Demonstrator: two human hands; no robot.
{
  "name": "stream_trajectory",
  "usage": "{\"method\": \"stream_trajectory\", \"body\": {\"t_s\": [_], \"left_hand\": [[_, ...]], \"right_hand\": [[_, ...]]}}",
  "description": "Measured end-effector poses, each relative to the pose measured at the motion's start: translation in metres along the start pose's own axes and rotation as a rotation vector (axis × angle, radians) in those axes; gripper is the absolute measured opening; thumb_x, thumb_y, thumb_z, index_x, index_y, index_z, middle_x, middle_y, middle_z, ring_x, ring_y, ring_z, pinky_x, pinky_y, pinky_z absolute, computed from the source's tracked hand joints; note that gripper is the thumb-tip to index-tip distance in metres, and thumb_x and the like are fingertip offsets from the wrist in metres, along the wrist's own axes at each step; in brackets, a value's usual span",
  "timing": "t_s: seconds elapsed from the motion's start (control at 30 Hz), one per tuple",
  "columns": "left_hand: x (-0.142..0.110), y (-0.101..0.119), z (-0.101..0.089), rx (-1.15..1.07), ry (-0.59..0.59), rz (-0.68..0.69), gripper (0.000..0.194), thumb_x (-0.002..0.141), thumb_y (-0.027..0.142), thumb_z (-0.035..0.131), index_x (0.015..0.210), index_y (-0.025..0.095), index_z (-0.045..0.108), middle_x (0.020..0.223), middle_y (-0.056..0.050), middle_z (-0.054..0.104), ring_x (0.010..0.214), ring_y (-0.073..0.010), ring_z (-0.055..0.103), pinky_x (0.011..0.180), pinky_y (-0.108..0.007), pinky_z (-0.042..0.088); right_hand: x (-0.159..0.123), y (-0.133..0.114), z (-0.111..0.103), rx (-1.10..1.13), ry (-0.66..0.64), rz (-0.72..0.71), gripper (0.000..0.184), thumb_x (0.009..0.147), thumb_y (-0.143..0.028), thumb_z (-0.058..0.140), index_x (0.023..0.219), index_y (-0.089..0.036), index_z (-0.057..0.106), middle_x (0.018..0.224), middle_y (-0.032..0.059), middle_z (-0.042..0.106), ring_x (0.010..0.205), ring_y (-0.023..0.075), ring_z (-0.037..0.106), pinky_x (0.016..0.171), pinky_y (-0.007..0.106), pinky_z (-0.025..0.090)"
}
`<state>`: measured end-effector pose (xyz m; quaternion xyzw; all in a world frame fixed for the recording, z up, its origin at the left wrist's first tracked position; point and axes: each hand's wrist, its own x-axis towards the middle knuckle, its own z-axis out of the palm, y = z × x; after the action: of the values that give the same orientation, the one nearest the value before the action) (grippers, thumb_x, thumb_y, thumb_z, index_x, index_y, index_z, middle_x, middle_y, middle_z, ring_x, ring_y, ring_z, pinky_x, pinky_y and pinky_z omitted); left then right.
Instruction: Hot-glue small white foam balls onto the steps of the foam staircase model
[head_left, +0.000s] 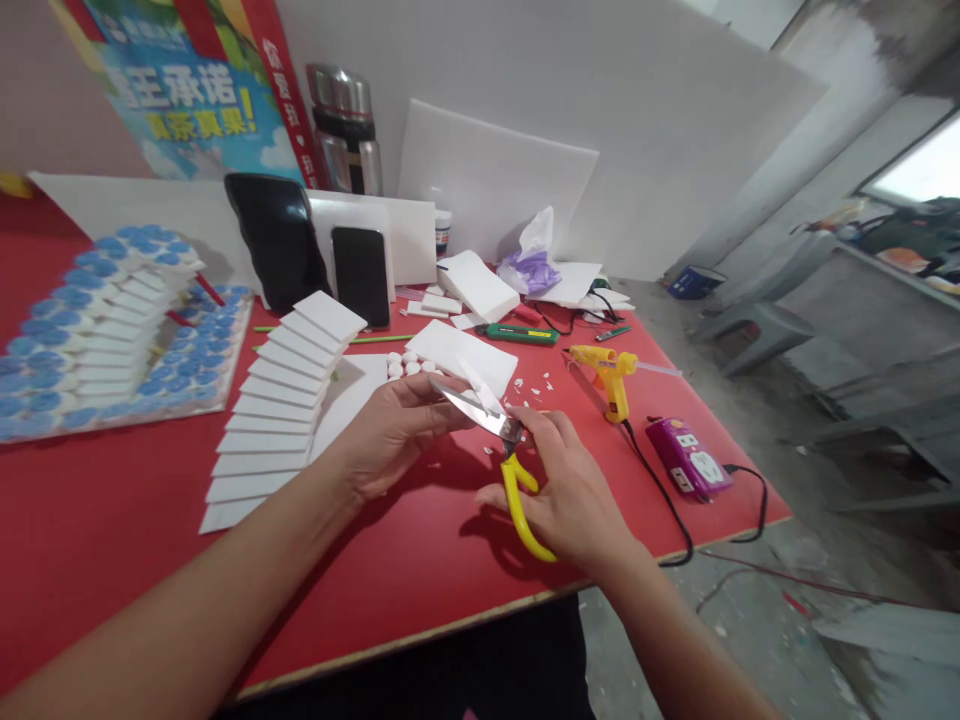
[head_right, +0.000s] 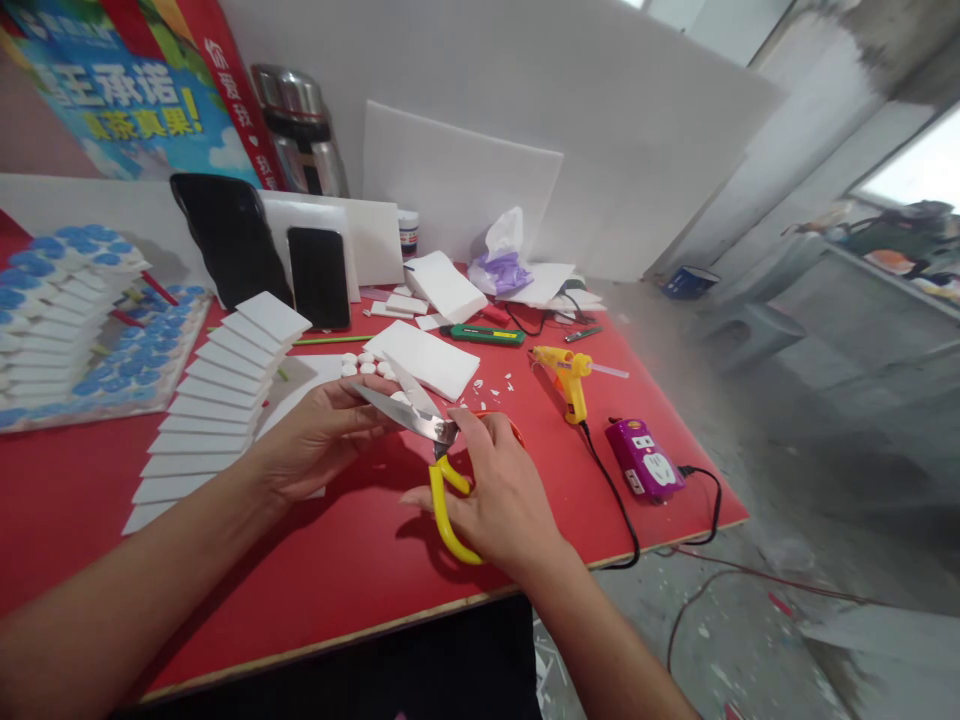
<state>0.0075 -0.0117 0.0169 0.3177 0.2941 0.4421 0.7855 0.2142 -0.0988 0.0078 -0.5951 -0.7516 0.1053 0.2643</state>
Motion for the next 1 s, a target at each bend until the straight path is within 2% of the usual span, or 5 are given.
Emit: {"method": "stream_trajectory", "body": {"t_s": [0.37,0.5,0.77,0.9,1.0], "left_hand": [[0.0,-0.003,0.001,0.012,0.067,0.004,0.032,0.053,0.016,0.102,0.079,0.013,0.083,0.079,-0.005,0.08,0.078,-0.017,0.076,0.083,-0.029,0.061],[0.0,-0.002,0.001,0.016,0.055,-0.005,0.029,0.055,0.015,0.1,0.078,0.013,0.083,0.079,-0.006,0.081,0.078,-0.0183,0.076,0.086,-0.031,0.061],[0.001,-0.003,-0.002,0.06,0.009,-0.008,0.024,0.062,0.014,0.096,0.082,0.012,0.084,0.083,-0.009,0.082,0.081,-0.019,0.076,0.087,-0.03,0.061],[0.002,-0.004,-0.002,0.048,0.03,-0.034,0.025,0.061,0.011,0.097,0.081,0.011,0.083,0.083,-0.008,0.082,0.079,-0.0177,0.077,0.082,-0.028,0.062],[0.001,-0.004,0.0,0.035,0.023,-0.04,0.025,0.061,0.013,0.098,0.08,0.012,0.082,0.078,-0.006,0.08,0.075,-0.0164,0.076,0.079,-0.027,0.062]], "right_hand": [[-0.001,0.003,0.006,-0.081,0.043,-0.048,0.074,0.094,-0.065,0.066,0.148,-0.016,0.054,0.112,0.018,0.064,0.092,0.0306,0.07,0.075,0.045,0.062],[-0.002,0.005,0.008,-0.111,0.075,-0.082,0.071,0.096,-0.063,0.063,0.148,-0.014,0.056,0.107,0.0172,0.065,0.089,0.0297,0.07,0.074,0.045,0.061],[-0.007,0.007,0.009,-0.108,0.12,-0.109,0.06,0.101,-0.052,0.062,0.152,-0.022,0.056,0.099,0.0112,0.064,0.084,0.0258,0.069,0.071,0.038,0.059],[-0.01,0.007,0.011,-0.057,0.111,-0.085,0.056,0.101,-0.05,0.064,0.148,-0.021,0.06,0.093,0.0093,0.066,0.079,0.0242,0.069,0.07,0.036,0.058],[-0.009,0.012,0.008,0.031,0.135,-0.008,0.054,0.1,-0.051,0.065,0.144,-0.021,0.062,0.098,0.0101,0.072,0.086,0.0249,0.071,0.078,0.037,0.058]]}}
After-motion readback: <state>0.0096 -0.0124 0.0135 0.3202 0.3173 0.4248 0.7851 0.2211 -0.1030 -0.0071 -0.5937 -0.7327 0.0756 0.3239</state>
